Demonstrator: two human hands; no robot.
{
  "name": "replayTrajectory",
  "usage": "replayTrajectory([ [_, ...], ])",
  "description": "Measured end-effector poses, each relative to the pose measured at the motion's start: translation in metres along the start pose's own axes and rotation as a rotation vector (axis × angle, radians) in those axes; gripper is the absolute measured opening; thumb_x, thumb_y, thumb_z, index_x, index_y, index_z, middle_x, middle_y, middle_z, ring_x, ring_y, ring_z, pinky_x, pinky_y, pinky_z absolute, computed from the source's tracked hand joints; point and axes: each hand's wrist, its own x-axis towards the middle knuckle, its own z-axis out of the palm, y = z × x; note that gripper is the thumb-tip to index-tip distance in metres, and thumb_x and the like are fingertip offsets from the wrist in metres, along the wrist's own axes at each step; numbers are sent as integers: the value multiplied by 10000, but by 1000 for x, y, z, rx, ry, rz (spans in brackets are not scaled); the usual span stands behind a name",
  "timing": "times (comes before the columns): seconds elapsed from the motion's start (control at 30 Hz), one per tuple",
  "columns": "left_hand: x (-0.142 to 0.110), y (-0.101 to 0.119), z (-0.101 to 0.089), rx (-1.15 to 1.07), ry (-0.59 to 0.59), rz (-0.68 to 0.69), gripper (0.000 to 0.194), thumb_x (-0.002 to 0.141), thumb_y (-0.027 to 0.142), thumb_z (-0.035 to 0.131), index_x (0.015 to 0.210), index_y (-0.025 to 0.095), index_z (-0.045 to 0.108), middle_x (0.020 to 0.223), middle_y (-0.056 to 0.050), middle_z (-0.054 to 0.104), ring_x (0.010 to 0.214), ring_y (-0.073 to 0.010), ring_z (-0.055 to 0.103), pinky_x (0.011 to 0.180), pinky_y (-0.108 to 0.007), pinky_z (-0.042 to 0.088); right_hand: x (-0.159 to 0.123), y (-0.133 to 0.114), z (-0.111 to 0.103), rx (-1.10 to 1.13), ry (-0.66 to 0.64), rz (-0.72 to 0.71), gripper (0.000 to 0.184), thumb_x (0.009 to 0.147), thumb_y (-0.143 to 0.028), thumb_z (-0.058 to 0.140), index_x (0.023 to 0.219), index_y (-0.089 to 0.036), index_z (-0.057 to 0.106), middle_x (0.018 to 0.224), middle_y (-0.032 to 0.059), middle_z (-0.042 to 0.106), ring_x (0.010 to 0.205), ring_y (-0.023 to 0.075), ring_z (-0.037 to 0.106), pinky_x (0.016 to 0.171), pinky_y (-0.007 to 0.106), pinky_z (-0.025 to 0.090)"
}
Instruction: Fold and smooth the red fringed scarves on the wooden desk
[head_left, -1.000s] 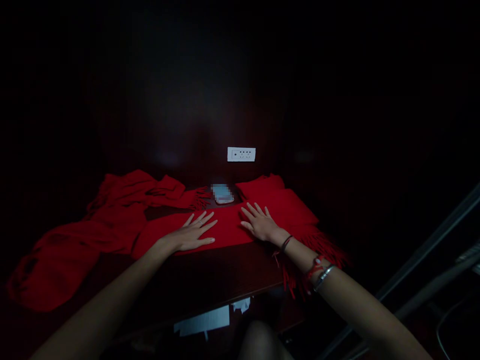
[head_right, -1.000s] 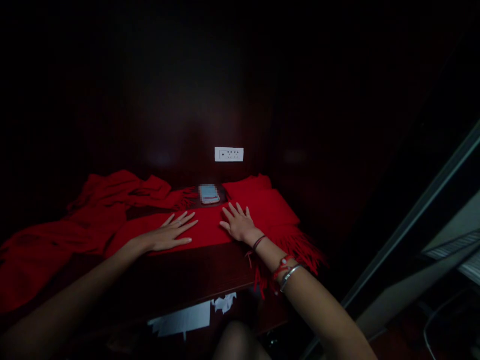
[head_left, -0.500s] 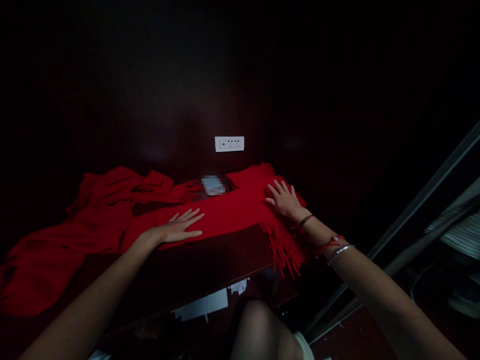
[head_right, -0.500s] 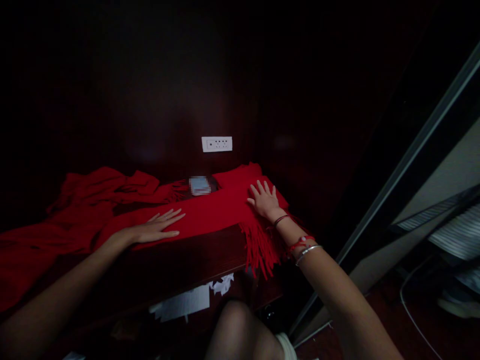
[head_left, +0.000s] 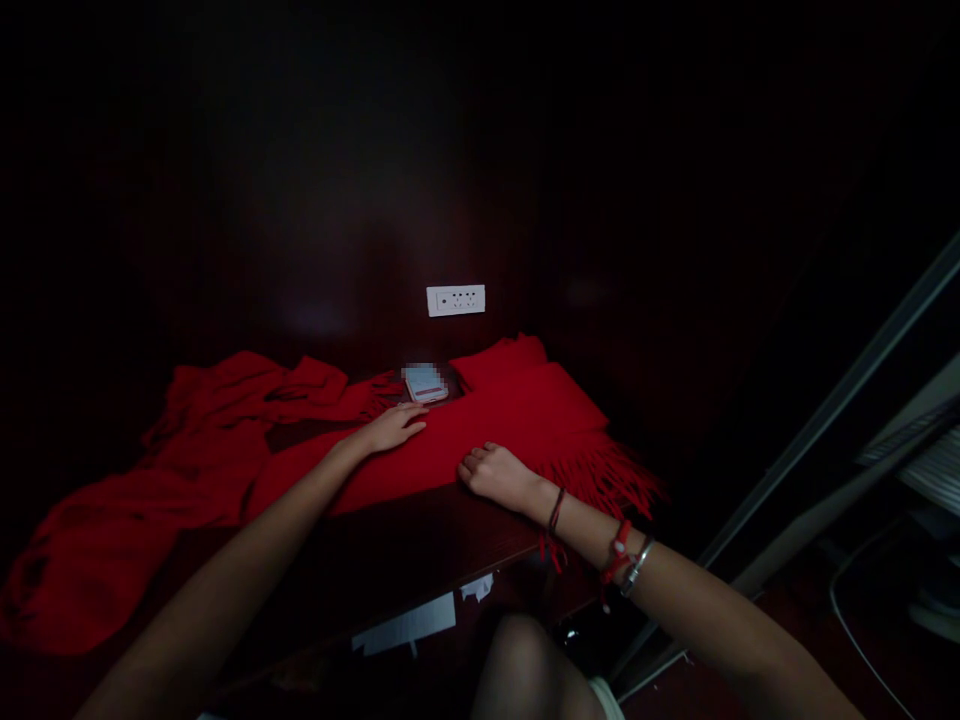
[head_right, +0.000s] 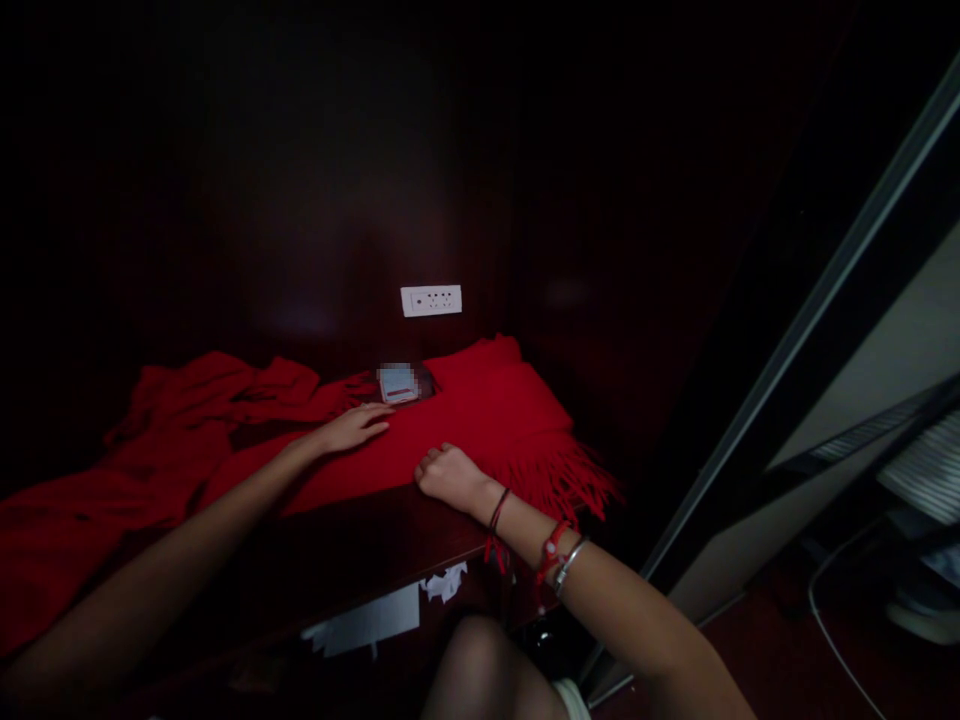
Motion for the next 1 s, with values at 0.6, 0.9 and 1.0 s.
replayTrajectory([
  [0.6,31,-34,-15,-475,-244,-305,237,540,387,531,590,156,525,551,33,506,589,-115,450,552,-191,315,9,-3,-2,74,-32,156,137,798,-116,394,846,-127,522,826,90,551,783,182,494,612,288,380],
  [0.9,22,-25,-32,-762,-170,-354,255,599,370,536,705,139,552,698,-17,595,688,-139,518,637,-233,380,14,0,-14,95,-37,202,191,818,-116,333,933,-140,483,844,90,539,757,169,508,608,260,391],
  [1.0,27,-22,-46,-1041,-96,-394,275,622,365,559,772,134,555,748,-41,609,681,-140,543,631,-251,410,4,8,-24,157,65,361,231,816,-133,327,1009,-163,452,851,81,543,743,161,519,616,248,391],
])
